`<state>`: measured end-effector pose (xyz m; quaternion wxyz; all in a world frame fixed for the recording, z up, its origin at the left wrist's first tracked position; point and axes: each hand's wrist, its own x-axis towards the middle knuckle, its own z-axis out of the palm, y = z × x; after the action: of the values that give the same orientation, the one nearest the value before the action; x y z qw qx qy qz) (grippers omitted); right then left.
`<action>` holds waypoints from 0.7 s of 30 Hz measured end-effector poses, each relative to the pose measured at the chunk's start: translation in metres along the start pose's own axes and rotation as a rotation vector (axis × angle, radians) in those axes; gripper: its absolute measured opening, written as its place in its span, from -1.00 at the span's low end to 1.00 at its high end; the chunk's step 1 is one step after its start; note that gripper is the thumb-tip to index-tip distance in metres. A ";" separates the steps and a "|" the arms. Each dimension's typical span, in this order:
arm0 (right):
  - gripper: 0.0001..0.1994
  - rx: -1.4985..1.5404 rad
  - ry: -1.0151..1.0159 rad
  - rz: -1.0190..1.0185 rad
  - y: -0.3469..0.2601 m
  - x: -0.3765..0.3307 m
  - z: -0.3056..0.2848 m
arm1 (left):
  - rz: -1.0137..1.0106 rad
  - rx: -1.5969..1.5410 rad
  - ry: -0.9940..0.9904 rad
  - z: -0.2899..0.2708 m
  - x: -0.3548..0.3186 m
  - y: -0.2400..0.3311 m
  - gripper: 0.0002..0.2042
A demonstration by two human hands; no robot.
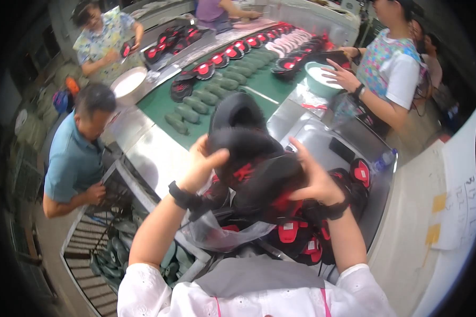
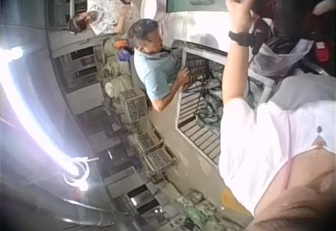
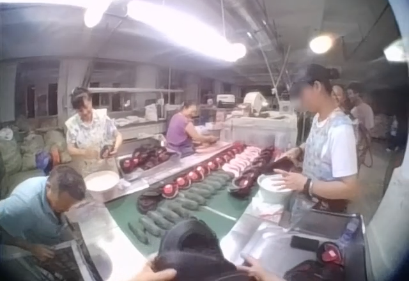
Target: The recorder takes shoe components out of a bag, pairs them together, and places them onto a conveyor belt.
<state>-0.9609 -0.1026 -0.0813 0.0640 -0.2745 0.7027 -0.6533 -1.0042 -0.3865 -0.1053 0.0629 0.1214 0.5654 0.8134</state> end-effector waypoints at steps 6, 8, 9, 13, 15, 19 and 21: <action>-0.68 -0.819 0.381 -0.215 -0.008 -0.015 0.040 | 0.017 -0.055 -0.252 0.012 -0.018 0.000 -0.33; -0.75 -0.990 0.502 -0.425 -0.009 -0.024 0.037 | -0.050 -0.046 -0.023 0.019 -0.019 -0.002 -0.42; -0.80 -1.072 0.483 -0.561 -0.004 -0.028 0.038 | -0.131 -0.122 0.067 0.012 -0.015 0.004 -0.47; -0.82 -1.006 0.430 -0.536 0.007 -0.046 0.029 | 0.042 -0.138 0.043 0.004 0.008 0.007 -0.57; -0.78 -0.898 0.449 -0.416 0.008 -0.052 0.017 | 0.112 -0.078 0.024 0.012 0.011 0.007 -0.76; -0.71 -0.516 0.377 -0.118 0.011 -0.060 -0.004 | 0.117 -0.095 0.040 0.011 0.029 0.008 -0.74; -0.67 -0.403 0.500 0.328 0.011 -0.057 -0.034 | 0.168 -0.036 0.121 0.014 0.043 0.009 -0.69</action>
<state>-0.9319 -0.0458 -0.1028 -0.0614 0.0030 0.8461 -0.5295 -1.0417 -0.3671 -0.0868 -0.0375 0.1181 0.5412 0.8317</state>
